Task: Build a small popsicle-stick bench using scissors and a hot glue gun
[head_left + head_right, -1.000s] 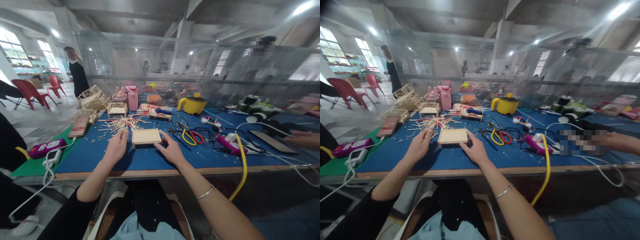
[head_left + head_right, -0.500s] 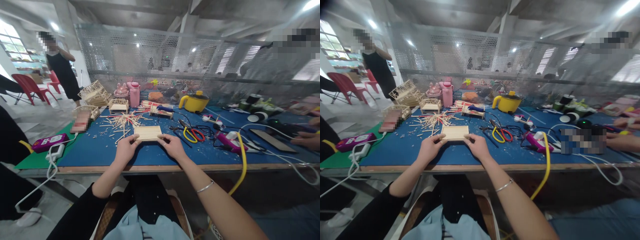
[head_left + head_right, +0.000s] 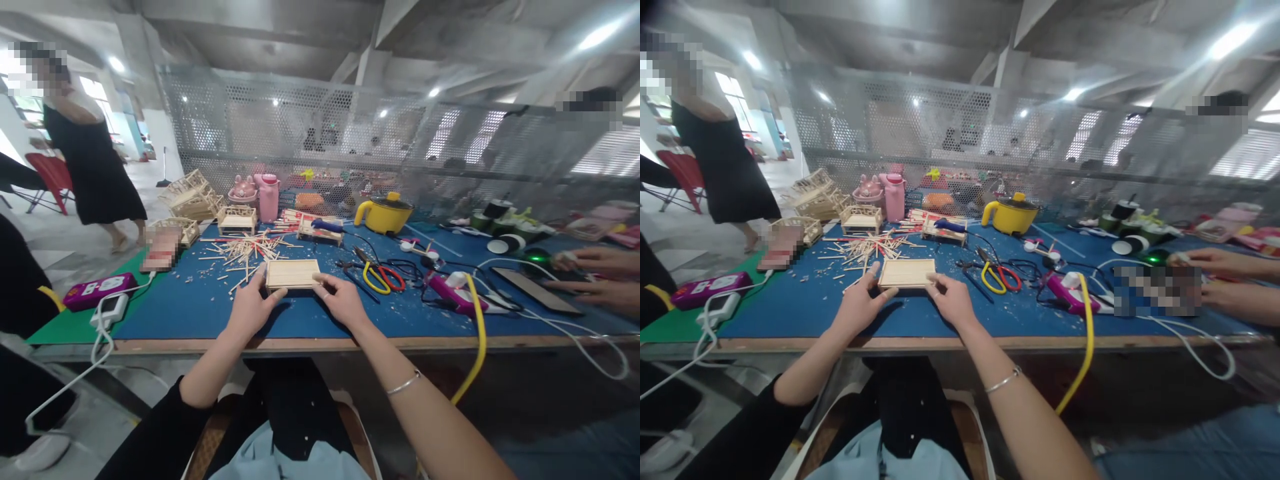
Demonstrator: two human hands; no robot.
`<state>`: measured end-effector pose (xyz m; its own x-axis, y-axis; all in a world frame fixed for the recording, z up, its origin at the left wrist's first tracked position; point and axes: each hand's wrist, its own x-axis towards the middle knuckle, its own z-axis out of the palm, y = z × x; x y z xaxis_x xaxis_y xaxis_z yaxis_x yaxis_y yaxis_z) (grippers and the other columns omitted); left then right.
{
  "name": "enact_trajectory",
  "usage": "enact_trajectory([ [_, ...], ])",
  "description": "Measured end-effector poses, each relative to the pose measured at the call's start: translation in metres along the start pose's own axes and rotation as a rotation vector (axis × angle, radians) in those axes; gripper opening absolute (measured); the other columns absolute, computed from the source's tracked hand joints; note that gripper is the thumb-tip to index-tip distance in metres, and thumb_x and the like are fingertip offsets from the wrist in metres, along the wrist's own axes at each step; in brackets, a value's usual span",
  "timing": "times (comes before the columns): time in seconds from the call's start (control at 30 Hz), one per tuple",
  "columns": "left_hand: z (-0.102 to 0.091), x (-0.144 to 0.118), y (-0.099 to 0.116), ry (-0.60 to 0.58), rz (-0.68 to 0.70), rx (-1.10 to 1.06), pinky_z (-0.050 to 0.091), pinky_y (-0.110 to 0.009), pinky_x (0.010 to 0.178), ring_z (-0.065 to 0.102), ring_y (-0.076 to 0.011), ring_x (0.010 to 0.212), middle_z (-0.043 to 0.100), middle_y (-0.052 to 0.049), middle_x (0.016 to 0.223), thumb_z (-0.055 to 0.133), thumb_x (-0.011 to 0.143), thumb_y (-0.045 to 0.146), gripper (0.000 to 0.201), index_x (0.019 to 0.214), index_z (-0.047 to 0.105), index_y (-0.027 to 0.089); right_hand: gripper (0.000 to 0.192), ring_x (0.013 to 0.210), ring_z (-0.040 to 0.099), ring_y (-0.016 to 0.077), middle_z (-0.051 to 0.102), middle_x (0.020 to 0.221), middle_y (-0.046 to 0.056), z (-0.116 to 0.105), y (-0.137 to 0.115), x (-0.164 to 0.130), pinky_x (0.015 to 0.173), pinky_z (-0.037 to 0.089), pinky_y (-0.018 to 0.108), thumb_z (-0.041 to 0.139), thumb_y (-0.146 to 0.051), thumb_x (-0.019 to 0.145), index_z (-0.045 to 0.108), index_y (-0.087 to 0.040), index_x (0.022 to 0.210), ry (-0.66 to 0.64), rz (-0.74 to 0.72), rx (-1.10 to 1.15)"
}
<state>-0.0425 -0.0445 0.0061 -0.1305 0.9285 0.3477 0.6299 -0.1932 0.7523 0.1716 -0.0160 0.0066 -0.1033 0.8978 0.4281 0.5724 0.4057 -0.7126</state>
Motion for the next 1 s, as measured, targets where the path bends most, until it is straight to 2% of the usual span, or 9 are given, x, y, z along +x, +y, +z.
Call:
enact_trajectory([
  [0.07,-0.005,0.004,-0.005,0.043,-0.069,-0.137,0.041,-0.038,0.097,0.056,-0.0263,0.116,0.064,-0.013,0.12,0.059,0.078,0.049,0.071,0.138,0.038,0.019,0.051,0.076,0.065,0.0176,0.072,0.084,0.002,0.0,-0.002,-0.002,0.078,0.048,0.032,0.062,-0.037,0.076,0.056,-0.021,0.124,0.018,0.033,0.036],
  [0.13,-0.011,0.014,-0.011,0.074,-0.184,-0.309,0.044,-0.035,0.092,0.06,-0.0233,0.108,0.065,-0.013,0.115,0.051,0.083,0.05,0.063,0.136,0.04,0.019,0.057,0.074,0.063,0.0163,0.071,0.08,0.001,0.0,-0.003,-0.001,0.077,0.048,0.031,0.061,-0.039,0.076,0.049,-0.02,0.129,0.043,0.101,0.12],
  [0.2,-0.016,0.028,-0.014,0.039,-0.291,-0.43,0.049,-0.031,0.08,0.065,-0.0203,0.092,0.069,-0.01,0.1,0.048,0.085,0.048,0.05,0.123,0.051,0.017,0.044,0.073,0.062,0.0151,0.069,0.078,0.001,-0.001,-0.002,0.005,0.073,0.048,0.028,0.055,-0.039,0.078,0.054,-0.019,0.117,0.066,0.19,0.212],
  [0.3,-0.018,0.05,-0.012,-0.102,-0.371,-0.508,0.049,-0.025,0.06,0.063,-0.0149,0.064,0.067,-0.004,0.071,0.053,0.082,0.043,0.034,0.099,0.06,0.015,0.028,0.061,0.062,0.0141,0.067,0.07,0.003,-0.004,0.002,0.022,0.053,0.045,0.024,0.048,-0.038,0.081,0.058,-0.017,0.095,0.044,0.317,0.287],
  [0.43,-0.013,0.062,0.001,-0.249,-0.44,-0.62,0.045,-0.02,0.05,0.05,-0.0071,0.042,0.055,0.006,0.05,0.069,0.071,0.029,0.036,0.101,0.058,0.014,0.023,0.042,0.054,0.0116,0.06,0.054,-0.002,-0.005,0.002,0.043,0.036,0.032,0.019,0.059,-0.029,0.071,0.057,-0.015,0.09,-0.025,0.406,0.316],
  [0.57,-0.014,0.057,0.009,-0.314,-0.499,-0.74,0.048,-0.02,0.05,0.054,-0.0076,0.046,0.058,0.005,0.053,0.077,0.061,0.016,0.054,0.11,0.054,0.013,0.041,0.035,0.043,0.0072,0.051,0.045,-0.01,0.0,-0.001,0.047,0.036,0.031,0.017,0.063,-0.017,0.063,0.055,-0.015,0.103,-0.042,0.419,0.355],
  [0.73,-0.02,0.046,0.011,-0.402,-0.567,-0.9,0.051,-0.02,0.053,0.061,-0.0092,0.054,0.066,-0.003,0.068,0.075,0.065,0.019,0.028,0.089,0.061,0.014,0.044,0.038,0.047,0.0103,0.055,0.048,-0.007,-0.001,0.001,0.049,0.036,0.036,0.021,0.062,-0.021,0.066,0.054,-0.014,0.109,-0.047,0.45,0.409],
  [0.9,-0.008,0.033,0.013,-0.236,-0.598,-1.01,0.052,-0.017,0.054,0.061,-0.0058,0.053,0.067,-0.001,0.071,0.065,0.076,0.017,0.015,0.085,0.053,0.017,0.04,0.059,0.059,0.0126,0.066,0.079,0.004,-0.005,-0.002,0.045,0.047,0.045,0.022,0.055,-0.041,0.078,0.051,-0.017,0.11,0.151,0.414,0.392],
  [1.0,0.004,0.022,0.019,-0.116,-0.602,-1.029,0.052,-0.015,0.059,0.061,-0.0034,0.054,0.066,0.001,0.072,0.058,0.083,0.018,0.009,0.086,0.049,0.018,0.031,0.059,0.059,0.0122,0.065,0.078,0.005,0.003,-0.011,0.028,0.043,0.042,0.02,0.046,-0.045,0.084,0.053,-0.019,0.099,0.203,0.401,0.366],
])
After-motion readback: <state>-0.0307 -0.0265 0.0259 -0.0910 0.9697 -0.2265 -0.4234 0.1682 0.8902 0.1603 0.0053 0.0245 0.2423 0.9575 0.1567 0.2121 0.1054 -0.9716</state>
